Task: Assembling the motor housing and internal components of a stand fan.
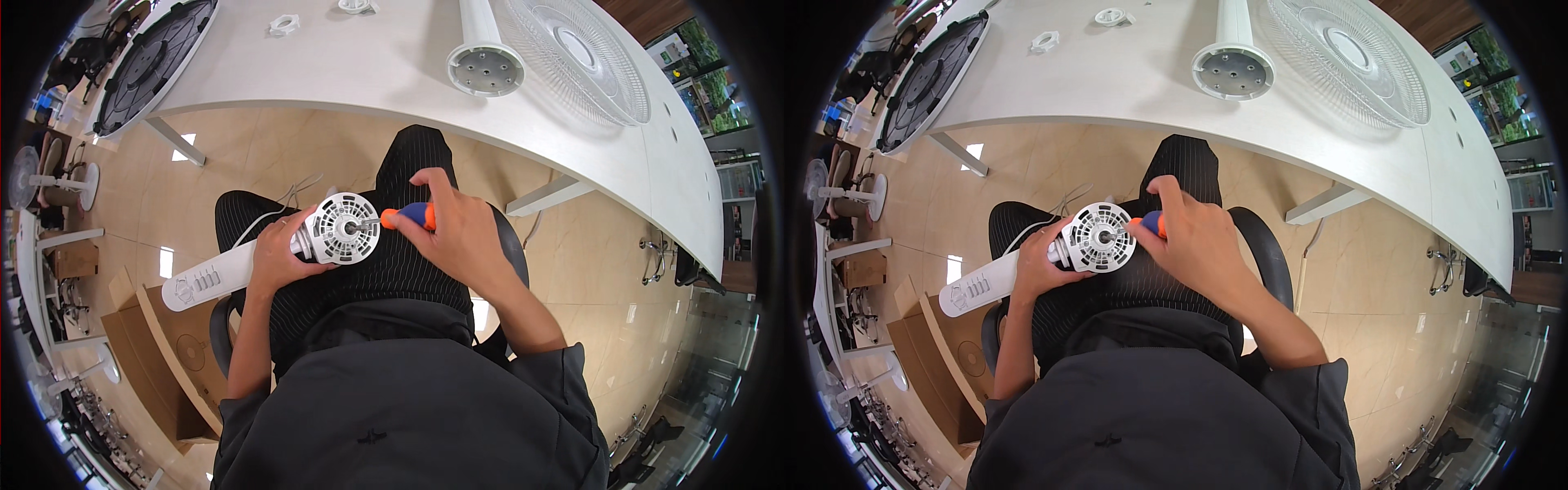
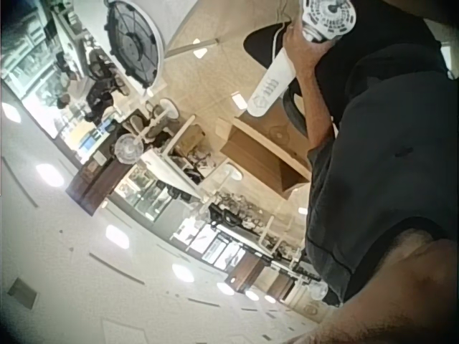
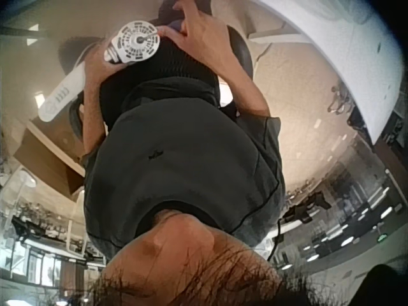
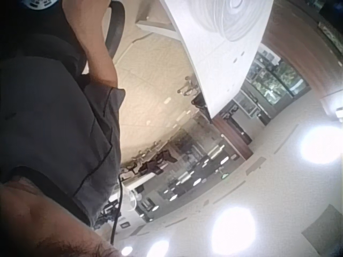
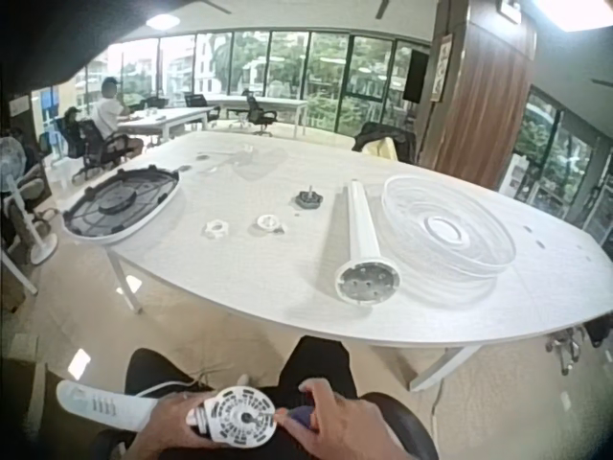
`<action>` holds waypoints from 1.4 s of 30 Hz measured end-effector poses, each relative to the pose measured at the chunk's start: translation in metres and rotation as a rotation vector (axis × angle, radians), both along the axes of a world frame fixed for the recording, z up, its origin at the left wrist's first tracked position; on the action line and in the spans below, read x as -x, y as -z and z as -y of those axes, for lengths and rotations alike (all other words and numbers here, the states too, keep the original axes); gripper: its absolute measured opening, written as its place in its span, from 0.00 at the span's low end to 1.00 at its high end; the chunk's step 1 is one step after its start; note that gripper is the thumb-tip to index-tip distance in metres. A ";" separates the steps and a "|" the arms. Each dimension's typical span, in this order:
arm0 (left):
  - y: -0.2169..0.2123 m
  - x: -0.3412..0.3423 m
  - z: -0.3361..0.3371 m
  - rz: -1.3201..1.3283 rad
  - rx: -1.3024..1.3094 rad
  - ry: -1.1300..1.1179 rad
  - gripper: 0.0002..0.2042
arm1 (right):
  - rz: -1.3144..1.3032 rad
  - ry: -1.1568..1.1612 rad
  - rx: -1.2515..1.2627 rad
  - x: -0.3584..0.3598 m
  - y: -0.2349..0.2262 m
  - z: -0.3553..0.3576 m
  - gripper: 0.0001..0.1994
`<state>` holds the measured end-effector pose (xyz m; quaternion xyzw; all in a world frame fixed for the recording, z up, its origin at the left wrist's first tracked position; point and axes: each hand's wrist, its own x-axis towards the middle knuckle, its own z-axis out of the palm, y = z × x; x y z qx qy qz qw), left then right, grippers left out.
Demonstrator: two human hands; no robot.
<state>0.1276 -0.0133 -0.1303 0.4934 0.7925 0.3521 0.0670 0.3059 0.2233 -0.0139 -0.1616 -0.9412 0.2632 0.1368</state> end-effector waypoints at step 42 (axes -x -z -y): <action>-0.051 0.069 -0.061 0.208 -0.305 -0.187 0.11 | -0.376 0.383 0.940 -0.013 0.059 -0.075 0.12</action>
